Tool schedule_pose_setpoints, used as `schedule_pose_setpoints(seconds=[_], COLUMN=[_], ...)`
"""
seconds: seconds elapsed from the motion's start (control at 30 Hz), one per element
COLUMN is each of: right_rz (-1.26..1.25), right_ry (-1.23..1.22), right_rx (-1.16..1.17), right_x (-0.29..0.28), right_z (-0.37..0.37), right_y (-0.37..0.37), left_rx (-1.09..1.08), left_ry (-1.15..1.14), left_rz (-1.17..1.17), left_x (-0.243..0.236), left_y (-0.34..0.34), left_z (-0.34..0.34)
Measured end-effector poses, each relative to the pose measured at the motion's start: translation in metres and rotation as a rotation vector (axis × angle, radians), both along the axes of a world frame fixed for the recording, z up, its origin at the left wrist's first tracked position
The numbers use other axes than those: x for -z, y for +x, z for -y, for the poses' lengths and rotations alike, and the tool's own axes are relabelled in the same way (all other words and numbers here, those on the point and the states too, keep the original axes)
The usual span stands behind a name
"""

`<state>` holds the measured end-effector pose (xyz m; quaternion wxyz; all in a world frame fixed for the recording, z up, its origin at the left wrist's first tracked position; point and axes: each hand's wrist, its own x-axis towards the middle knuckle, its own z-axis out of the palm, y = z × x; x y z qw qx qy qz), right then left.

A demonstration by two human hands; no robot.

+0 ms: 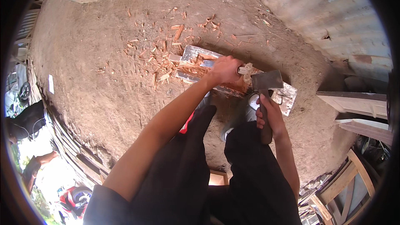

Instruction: The person uses a chisel and a small axe to carve a rectangular piece of wood placed on the ground. They repeatedly strike the chisel with the axe to remove wood shavings and shape the wood.

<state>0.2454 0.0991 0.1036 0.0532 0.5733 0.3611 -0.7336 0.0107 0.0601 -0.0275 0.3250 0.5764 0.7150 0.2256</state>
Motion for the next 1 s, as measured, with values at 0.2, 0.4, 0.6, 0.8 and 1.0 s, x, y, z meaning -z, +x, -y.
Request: schedule_pose_setpoints(seconds=[0.2, 0.4, 0.6, 0.8, 1.0], right_rz=[0.055, 0.044, 0.084, 0.081, -0.046], right_ry=[0.067, 0.108, 0.364, 0.578, 0.027], right_rx=[0.089, 0.18, 0.356, 0.891, 0.122], right_x=[-0.016, -0.014, -0.046, -0.023, -0.013], right_z=[-0.004, -0.013, -0.016, 0.002, 0.007], right_y=[0.003, 0.021, 0.047, -0.007, -0.02], left_rx=[0.087, 0.174, 0.138, 0.035, -0.053], left_ry=[-0.028, -0.128, -0.111, 0.008, -0.002], left_rz=[-0.074, -0.046, -0.125, -0.096, -0.003], left_x=[0.01, -0.002, 0.005, 0.016, -0.001], left_y=[0.0, -0.003, 0.002, 0.005, -0.011], left_z=[0.006, 0.009, 0.003, -0.003, 0.002])
